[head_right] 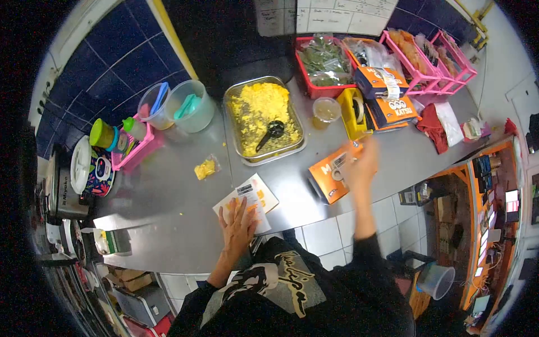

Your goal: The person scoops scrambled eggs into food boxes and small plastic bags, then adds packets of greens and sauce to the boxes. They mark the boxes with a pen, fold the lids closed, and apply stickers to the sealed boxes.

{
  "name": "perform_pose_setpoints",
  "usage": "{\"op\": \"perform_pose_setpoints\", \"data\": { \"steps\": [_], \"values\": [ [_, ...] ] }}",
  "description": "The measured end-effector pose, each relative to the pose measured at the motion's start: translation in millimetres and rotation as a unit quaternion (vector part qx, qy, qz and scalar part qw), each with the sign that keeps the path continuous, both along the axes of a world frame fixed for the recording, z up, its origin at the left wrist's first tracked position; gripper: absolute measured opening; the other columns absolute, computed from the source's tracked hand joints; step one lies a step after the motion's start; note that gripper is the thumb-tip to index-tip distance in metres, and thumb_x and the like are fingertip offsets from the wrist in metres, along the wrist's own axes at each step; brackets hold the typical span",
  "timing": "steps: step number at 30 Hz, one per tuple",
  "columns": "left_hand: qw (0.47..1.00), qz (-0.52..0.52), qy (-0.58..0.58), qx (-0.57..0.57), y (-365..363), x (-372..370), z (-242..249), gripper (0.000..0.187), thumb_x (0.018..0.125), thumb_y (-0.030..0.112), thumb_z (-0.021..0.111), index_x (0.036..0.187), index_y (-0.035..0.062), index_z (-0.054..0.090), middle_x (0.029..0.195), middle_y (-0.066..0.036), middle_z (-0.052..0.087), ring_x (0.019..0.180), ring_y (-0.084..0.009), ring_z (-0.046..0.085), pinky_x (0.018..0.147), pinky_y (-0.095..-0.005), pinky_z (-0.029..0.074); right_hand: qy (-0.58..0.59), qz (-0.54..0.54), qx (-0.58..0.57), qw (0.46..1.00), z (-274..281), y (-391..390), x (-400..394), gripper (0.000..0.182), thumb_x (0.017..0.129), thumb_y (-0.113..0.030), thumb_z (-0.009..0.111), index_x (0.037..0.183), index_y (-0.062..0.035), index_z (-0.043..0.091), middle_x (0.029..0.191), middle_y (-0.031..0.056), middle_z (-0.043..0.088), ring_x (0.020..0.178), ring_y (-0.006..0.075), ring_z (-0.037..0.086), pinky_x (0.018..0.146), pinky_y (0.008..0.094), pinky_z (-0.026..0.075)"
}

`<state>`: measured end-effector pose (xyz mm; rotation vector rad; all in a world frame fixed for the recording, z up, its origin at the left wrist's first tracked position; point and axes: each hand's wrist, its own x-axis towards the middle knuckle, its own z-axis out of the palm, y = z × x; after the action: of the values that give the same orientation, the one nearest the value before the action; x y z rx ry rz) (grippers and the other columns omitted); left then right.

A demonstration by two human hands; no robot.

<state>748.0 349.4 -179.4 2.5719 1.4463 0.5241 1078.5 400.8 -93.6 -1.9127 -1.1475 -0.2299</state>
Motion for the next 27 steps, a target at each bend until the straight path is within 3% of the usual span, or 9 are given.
{"op": "perform_pose_setpoints", "data": {
  "steps": [4, 6, 7, 12, 16, 18, 19, 22, 27],
  "values": [
    [1.0, 0.025, 0.017, 0.006, -4.2, 2.8, -21.0, 0.033, 0.079, 0.026, 0.062, 0.11, 0.0132, 0.059, 0.126, -0.007, 0.051, 0.123, -0.0274, 0.041, 0.103, -0.0583, 0.019, 0.016, 0.029, -0.09, 0.995, -93.0, 55.4, 176.8, 0.034, 0.087, -0.03, 0.058, 0.104, -0.0007, 0.056, 0.085, 0.0089, 0.058, 0.07, 0.0197, 0.056, 0.068, 0.0328, 0.046],
    [0.999, 0.044, 0.015, 0.004, -5.3, 12.1, -10.6, 0.034, 0.079, 0.025, 0.063, 0.11, 0.0132, 0.059, 0.124, -0.007, 0.053, 0.12, -0.0262, 0.043, 0.103, -0.0572, 0.02, 0.415, 0.014, -0.215, 0.884, -92.6, 69.5, 175.4, 0.031, 0.087, -0.032, 0.058, 0.099, -0.0032, 0.06, 0.088, 0.005, 0.06, 0.077, 0.0177, 0.057, 0.072, 0.0369, 0.047],
    [0.998, 0.061, 0.011, 0.0, -7.1, 15.2, -6.4, 0.034, 0.079, 0.025, 0.063, 0.111, 0.0132, 0.059, 0.121, -0.007, 0.054, 0.116, -0.0251, 0.046, 0.103, -0.056, 0.022, 0.419, 0.017, -0.217, 0.881, -92.9, 70.3, 176.6, 0.031, 0.087, -0.032, 0.058, 0.099, -0.0032, 0.06, 0.088, 0.005, 0.06, 0.077, 0.0177, 0.057, 0.072, 0.0369, 0.047],
    [0.997, 0.071, -0.014, -0.003, 0.3, 18.1, -11.3, 0.035, 0.079, 0.023, 0.063, 0.112, 0.013, 0.058, 0.124, -0.011, 0.05, 0.114, -0.0248, 0.047, 0.103, -0.053, 0.022, 0.595, 0.163, -0.023, 0.787, -93.2, 45.0, 169.3, 0.022, 0.085, -0.028, 0.061, 0.09, -0.007, 0.064, 0.096, 0.0029, 0.061, 0.088, 0.0153, 0.055, 0.075, 0.0406, 0.05],
    [0.999, 0.032, -0.022, -0.017, 12.4, 16.9, -9.4, 0.037, 0.078, 0.021, 0.062, 0.113, 0.0092, 0.056, 0.133, -0.014, 0.044, 0.121, -0.0261, 0.043, 0.104, -0.0521, 0.022, 0.482, 0.087, -0.047, 0.871, -128.8, 34.2, 167.8, 0.008, 0.083, -0.013, 0.06, 0.082, -0.0053, 0.064, 0.077, 0.0036, 0.062, 0.069, 0.0168, 0.059, 0.061, 0.0356, 0.051],
    [0.999, 0.046, -0.021, -0.016, 5.3, 12.9, -10.6, 0.041, 0.078, 0.022, 0.062, 0.114, 0.0056, 0.054, 0.133, -0.013, 0.044, 0.124, -0.0248, 0.041, 0.104, -0.0522, 0.021, -0.024, 0.095, -0.031, 0.995, -220.3, 22.4, 234.7, 0.007, 0.081, -0.01, 0.061, 0.078, -0.0041, 0.064, 0.065, 0.0038, 0.059, 0.059, 0.0154, 0.058, 0.054, 0.0318, 0.049],
    [0.998, 0.062, -0.024, -0.02, 4.4, 12.9, -8.7, 0.042, 0.078, 0.023, 0.063, 0.115, 0.0049, 0.053, 0.131, -0.012, 0.046, 0.123, -0.0236, 0.043, 0.104, -0.0522, 0.021, -0.029, 0.058, -0.105, 0.992, -220.9, 7.7, 240.8, 0.009, 0.081, -0.01, 0.061, 0.077, -0.0035, 0.064, 0.06, 0.0038, 0.057, 0.055, 0.0131, 0.056, 0.052, 0.029, 0.047],
    [0.993, 0.108, -0.035, -0.005, -0.9, 13.4, -10.6, 0.047, 0.078, 0.027, 0.063, 0.117, 0.0036, 0.052, 0.126, -0.01, 0.051, 0.119, -0.0218, 0.046, 0.104, -0.0522, 0.019, 0.191, 0.034, -0.102, 0.976, -116.0, -5.0, 182.6, 0.011, 0.083, -0.011, 0.061, 0.078, -0.002, 0.065, 0.057, 0.0017, 0.056, 0.052, 0.0058, 0.049, 0.047, 0.022, 0.039],
    [0.984, 0.119, -0.122, -0.041, 2.4, 11.3, -3.9, 0.06, 0.077, 0.028, 0.065, 0.126, 0.0033, 0.041, 0.126, -0.006, 0.051, 0.116, -0.024, 0.049, 0.106, -0.0533, 0.012, 0.233, 0.279, -0.092, 0.927, 53.0, -7.3, 0.4, 0.013, 0.082, -0.001, 0.057, 0.089, 0.002, 0.067, 0.078, 0.0021, 0.063, 0.059, 0.0074, 0.053, 0.052, 0.0221, 0.042]
  ]
}}
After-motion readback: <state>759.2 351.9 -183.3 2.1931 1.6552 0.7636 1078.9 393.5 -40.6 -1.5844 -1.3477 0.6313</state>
